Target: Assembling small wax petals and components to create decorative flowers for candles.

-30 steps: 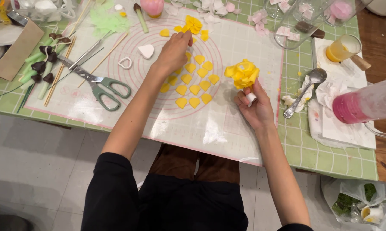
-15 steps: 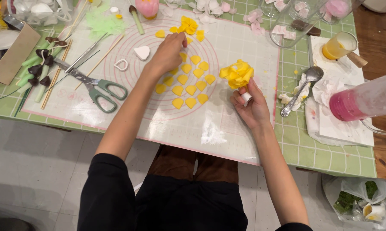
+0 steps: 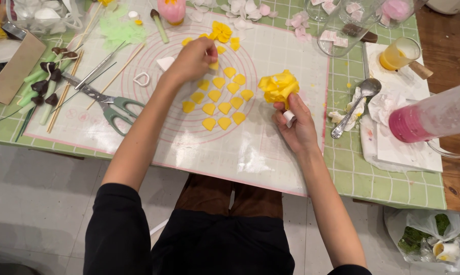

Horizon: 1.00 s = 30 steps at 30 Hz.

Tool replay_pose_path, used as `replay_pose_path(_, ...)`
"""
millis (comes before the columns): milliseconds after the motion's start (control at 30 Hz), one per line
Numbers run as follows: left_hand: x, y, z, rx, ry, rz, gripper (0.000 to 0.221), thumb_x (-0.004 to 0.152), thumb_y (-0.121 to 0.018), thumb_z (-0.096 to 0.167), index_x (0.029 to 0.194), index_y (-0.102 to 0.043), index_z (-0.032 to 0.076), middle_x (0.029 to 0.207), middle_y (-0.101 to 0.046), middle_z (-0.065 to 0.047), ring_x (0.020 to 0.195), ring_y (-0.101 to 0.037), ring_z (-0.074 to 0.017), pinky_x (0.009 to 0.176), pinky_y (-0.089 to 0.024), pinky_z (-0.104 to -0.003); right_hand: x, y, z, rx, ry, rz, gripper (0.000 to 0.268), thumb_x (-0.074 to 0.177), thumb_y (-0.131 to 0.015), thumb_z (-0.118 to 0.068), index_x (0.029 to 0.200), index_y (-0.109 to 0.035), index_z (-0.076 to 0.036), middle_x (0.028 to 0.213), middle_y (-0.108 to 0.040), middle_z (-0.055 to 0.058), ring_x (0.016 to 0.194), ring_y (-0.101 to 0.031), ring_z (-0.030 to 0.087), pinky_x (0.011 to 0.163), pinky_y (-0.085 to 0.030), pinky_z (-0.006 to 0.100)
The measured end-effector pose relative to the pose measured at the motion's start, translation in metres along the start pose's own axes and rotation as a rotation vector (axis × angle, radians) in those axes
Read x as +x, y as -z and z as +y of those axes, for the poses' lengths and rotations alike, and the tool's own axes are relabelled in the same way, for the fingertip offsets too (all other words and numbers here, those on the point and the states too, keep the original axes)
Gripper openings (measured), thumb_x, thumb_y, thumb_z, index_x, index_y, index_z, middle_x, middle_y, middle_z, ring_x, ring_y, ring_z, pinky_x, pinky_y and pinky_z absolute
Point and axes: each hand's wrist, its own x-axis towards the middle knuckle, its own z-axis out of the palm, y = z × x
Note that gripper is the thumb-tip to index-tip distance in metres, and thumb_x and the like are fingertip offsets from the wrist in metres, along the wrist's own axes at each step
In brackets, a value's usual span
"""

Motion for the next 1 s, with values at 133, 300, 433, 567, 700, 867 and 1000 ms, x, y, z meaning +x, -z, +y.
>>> replay_pose_path(133, -0.005, 0.008, 0.042, -0.404, 0.026, -0.085, 0.005, 0.097, -0.069, 0.007, 0.100, -0.066, 0.008, 0.112, -0.072, -0.009, 0.100, -0.067, -0.0170, 0.089, -0.054, -0.031, 0.000, -0.008, -0.001, -0.017, 0.027, 0.013, 0.028, 0.107, -0.060, -0.026, 0.128, -0.062, -0.007, 0.105, -0.071, 0.009, 0.074, -0.054, 0.011, 0.067, -0.044, 0.024)
replay_pose_path(300, -0.018, -0.037, 0.117, -0.812, -0.297, -0.274, 0.005, 0.097, -0.069, 0.001, 0.095, -0.066, 0.003, 0.144, -0.056, -0.010, 0.125, -0.062, -0.0191, 0.099, -0.057, -0.035, 0.002, -0.006, 0.001, -0.250, 0.166, 0.097, 0.025, 0.105, -0.067, -0.023, 0.120, -0.066, -0.004, 0.106, -0.073, 0.013, 0.072, -0.057, 0.010, 0.067, -0.047, 0.021)
replay_pose_path(433, -0.031, -0.047, 0.150, -0.727, -0.242, -0.165, 0.009, 0.095, -0.069, 0.002, 0.094, -0.060, 0.002, 0.136, -0.064, -0.012, 0.121, -0.069, -0.0203, 0.088, -0.062, -0.034, -0.004, -0.011, -0.003, -0.307, 0.209, 0.193, 0.025, 0.101, -0.071, -0.024, 0.118, -0.067, -0.005, 0.104, -0.074, 0.013, 0.070, -0.058, 0.010, 0.064, -0.046, 0.020)
replay_pose_path(567, -0.035, -0.036, 0.163, -0.744, -0.153, -0.128, 0.031, 0.089, -0.071, 0.002, 0.111, -0.050, 0.004, 0.115, -0.073, -0.010, 0.097, -0.078, -0.0152, 0.078, -0.061, -0.029, -0.003, -0.010, 0.000, -0.402, 0.273, 0.234, 0.024, 0.099, -0.073, -0.023, 0.112, -0.069, -0.003, 0.096, -0.074, 0.011, 0.069, -0.061, 0.011, 0.061, -0.044, 0.021)
replay_pose_path(700, -0.032, -0.038, 0.156, -0.703, -0.195, -0.152, 0.043, 0.084, -0.078, -0.001, 0.124, -0.061, 0.004, 0.103, -0.074, -0.009, 0.077, -0.071, -0.0100, 0.067, -0.056, -0.026, -0.004, -0.017, 0.002, -0.585, 0.391, 0.198, 0.024, 0.100, -0.074, -0.023, 0.107, -0.072, -0.001, 0.092, -0.073, 0.008, 0.074, -0.066, 0.011, 0.065, -0.050, 0.022)
replay_pose_path(867, -0.020, -0.036, 0.155, -0.573, -0.234, -0.193, 0.042, 0.080, -0.078, -0.002, 0.121, -0.071, 0.004, 0.095, -0.075, -0.006, 0.065, -0.066, -0.0074, 0.061, -0.056, -0.025, -0.005, -0.023, -0.001, -0.560, 0.393, 0.185, 0.034, 0.105, -0.069, -0.022, 0.128, -0.060, 0.002, 0.095, -0.073, 0.010, 0.076, -0.065, 0.012, 0.065, -0.049, 0.023)
replay_pose_path(1000, -0.009, -0.039, 0.152, -0.702, -0.205, -0.222, 0.034, 0.083, -0.075, -0.006, 0.115, -0.073, 0.001, 0.090, -0.073, -0.005, 0.068, -0.065, -0.0058, 0.062, -0.055, -0.025, -0.009, -0.036, -0.009, -0.413, 0.410, 0.169, 0.055, 0.109, -0.047, -0.047, 0.146, -0.046, -0.007, 0.088, -0.068, 0.009, 0.063, -0.056, 0.011, 0.056, -0.044, 0.023)
